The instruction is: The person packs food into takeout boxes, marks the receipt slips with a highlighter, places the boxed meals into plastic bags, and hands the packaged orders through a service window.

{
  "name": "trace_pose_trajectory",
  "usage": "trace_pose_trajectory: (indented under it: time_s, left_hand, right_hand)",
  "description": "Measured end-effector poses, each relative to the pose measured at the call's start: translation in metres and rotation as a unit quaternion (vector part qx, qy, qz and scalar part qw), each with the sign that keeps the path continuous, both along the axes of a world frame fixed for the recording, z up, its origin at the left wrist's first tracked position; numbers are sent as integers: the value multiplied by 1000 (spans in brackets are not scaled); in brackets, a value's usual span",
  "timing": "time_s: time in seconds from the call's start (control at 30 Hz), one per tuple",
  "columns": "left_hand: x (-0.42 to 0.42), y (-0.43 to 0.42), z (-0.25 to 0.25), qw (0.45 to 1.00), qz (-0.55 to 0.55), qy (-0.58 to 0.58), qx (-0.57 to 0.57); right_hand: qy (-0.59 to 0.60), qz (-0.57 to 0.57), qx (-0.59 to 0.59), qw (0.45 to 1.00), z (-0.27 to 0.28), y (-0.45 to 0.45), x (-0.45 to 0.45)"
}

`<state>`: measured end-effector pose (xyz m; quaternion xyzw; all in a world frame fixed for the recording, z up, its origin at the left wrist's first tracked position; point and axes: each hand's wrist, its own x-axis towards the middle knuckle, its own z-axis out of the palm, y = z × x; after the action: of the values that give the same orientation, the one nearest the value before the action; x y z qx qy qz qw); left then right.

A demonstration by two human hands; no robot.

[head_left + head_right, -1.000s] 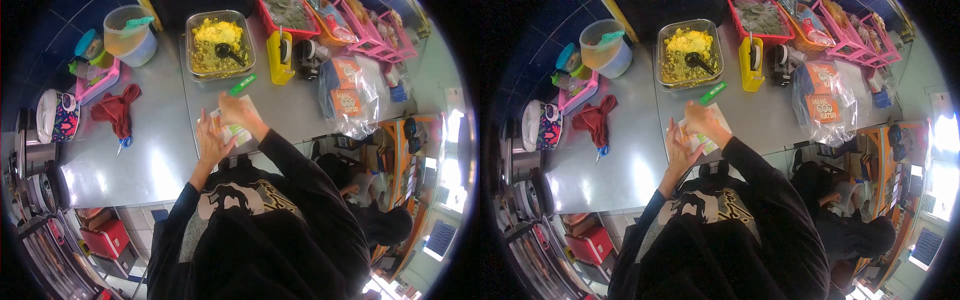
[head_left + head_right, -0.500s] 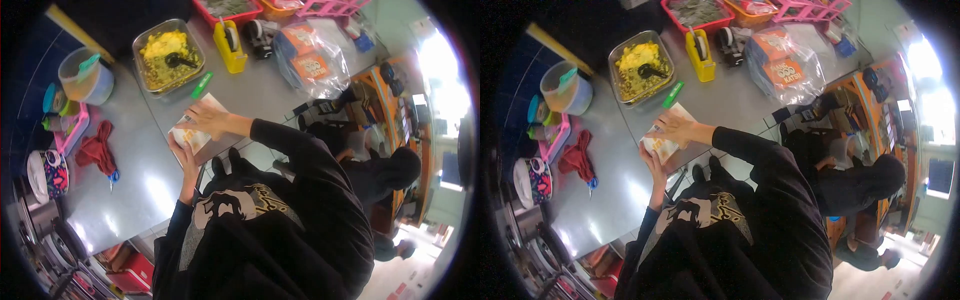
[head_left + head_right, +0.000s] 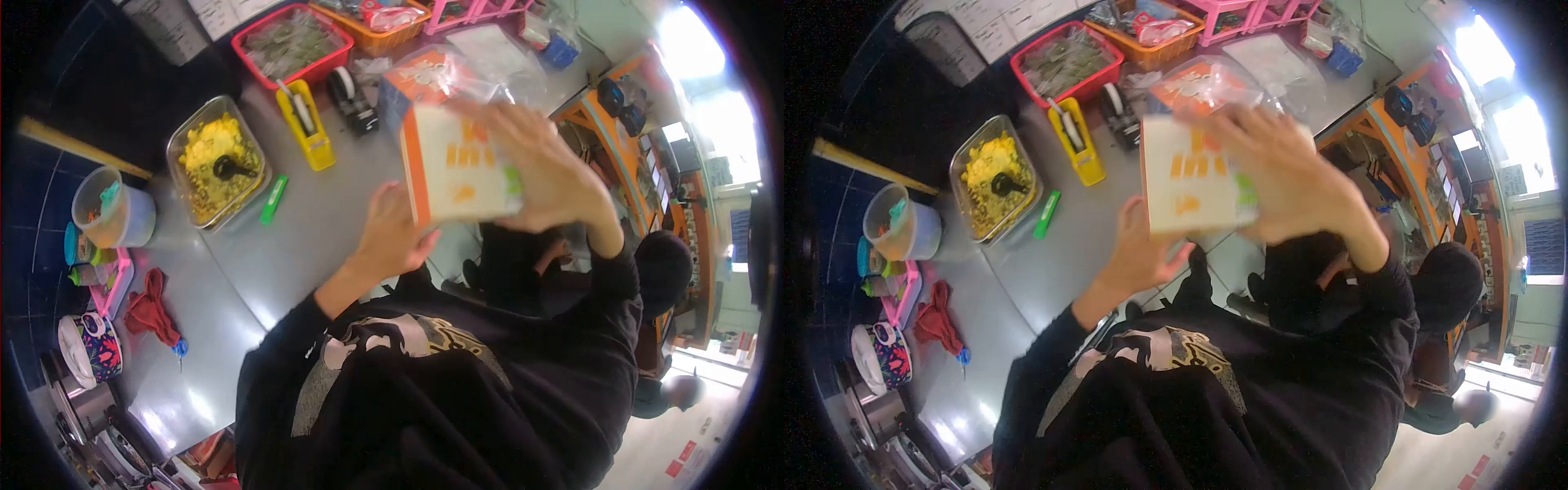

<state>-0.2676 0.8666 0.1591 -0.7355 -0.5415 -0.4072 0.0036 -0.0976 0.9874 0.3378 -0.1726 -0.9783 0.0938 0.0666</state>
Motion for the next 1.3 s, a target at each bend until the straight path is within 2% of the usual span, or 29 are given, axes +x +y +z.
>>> trace_pose_trajectory:
  time_s: [0.07, 0.1, 0.17, 0.2, 0.23, 0.3, 0.37, 0.4, 0.43, 0.47, 0.53, 0.57, 0.6, 0.63, 0.67, 0.8, 0.83, 0.87, 0.9, 0.93, 0.97, 1.03, 1.07, 1.1, 1.13, 1.17, 1.23, 1.27, 1.3]
  left_hand:
    - [38, 52, 7, 985, 10, 170, -9]
    - [46, 77, 7, 985, 8, 172, -6]
    - [64, 122, -1, 931, 18, 272, -243]
    - [64, 131, -12, 925, -15, 286, -249]
    - [66, 135, -19, 924, -15, 288, -252]
    - [69, 126, -29, 932, -127, 213, -266]
    - [72, 114, -2, 925, -147, 213, -278]
    - [71, 111, 11, 924, -142, 212, -286]
    - [71, 112, 24, 923, -161, 154, -315]
    - [69, 111, 34, 920, -185, 98, -332]
    - [68, 113, 44, 934, -162, 93, -305]
    - [68, 114, 49, 946, -145, 91, -275]
    - [66, 115, 55, 946, -140, 90, -277]
    - [64, 117, 62, 951, -56, 104, -285]
    - [63, 118, 67, 949, 28, 117, -290]
    - [71, 134, 87, 915, 20, 136, -380]
    - [73, 140, 82, 915, 24, 134, -380]
    - [73, 146, 73, 950, -54, 87, -296]
    - [74, 152, 68, 968, -133, 38, -208]
    - [78, 157, 70, 969, -178, -26, -167]
    - [81, 156, 71, 970, -177, -23, -166]
    - [85, 150, 75, 954, -168, -107, -223]
    - [81, 149, 83, 955, -166, -108, -220]
    - [77, 149, 100, 932, -155, -103, -310]
    - [72, 148, 110, 900, -143, -97, -400]
    - [68, 148, 112, 900, -144, -97, -399]
    - [59, 153, 116, 947, -181, -96, -248]
    - [53, 155, 126, 947, -184, -95, -247]
    - [45, 156, 144, 937, -139, -114, -300]
  right_hand:
    - [30, 1, 37, 999, 4, 45, 9]
    - [70, 10, 34, 997, -5, 69, 8]
    - [152, 62, 20, 986, -31, 112, 1]
    - [194, 107, 9, 975, -49, 129, -6]
    - [223, 135, -50, 964, -68, 137, -12]
    - [277, 185, -111, 936, -105, 147, -19]
    - [301, 191, -169, 919, -149, 156, -12]
    - [206, 199, -223, 932, -168, 163, -3]
    - [109, 215, -279, 930, -177, 176, 2]
    - [109, 221, -284, 927, -177, 186, 9]
    - [16, 224, -90, 970, -164, 210, 22]
    - [16, 230, -92, 969, -170, 224, 27]
    - [36, 244, 2, 969, -183, 240, 29]
    - [58, 256, 97, 960, -192, 252, 30]
    - [39, 264, 106, 958, -199, 263, 34]
    - [-18, 258, 127, 957, -206, 259, 29]
    - [-61, 227, 68, 970, -205, 250, 23]
    - [-105, 194, 10, 975, -205, 244, 19]
    - [-104, 197, 10, 975, -206, 241, 17]
    - [-73, 197, 1, 978, -209, 239, 14]
    - [-42, 196, -7, 980, -209, 237, 12]
    - [-47, 184, 34, 981, -189, 231, 18]
    - [-51, 179, 54, 981, -173, 234, 21]
    - [-54, 174, 73, 980, -157, 237, 23]
    - [-50, 166, 30, 984, -138, 246, 22]
    - [-45, 156, -14, 987, -125, 256, 21]
    - [-47, 27, 162, 985, -115, 286, 14]
    - [77, 4, 159, 984, -125, 332, 8]
    - [114, -59, 174, 976, -113, 345, 6]
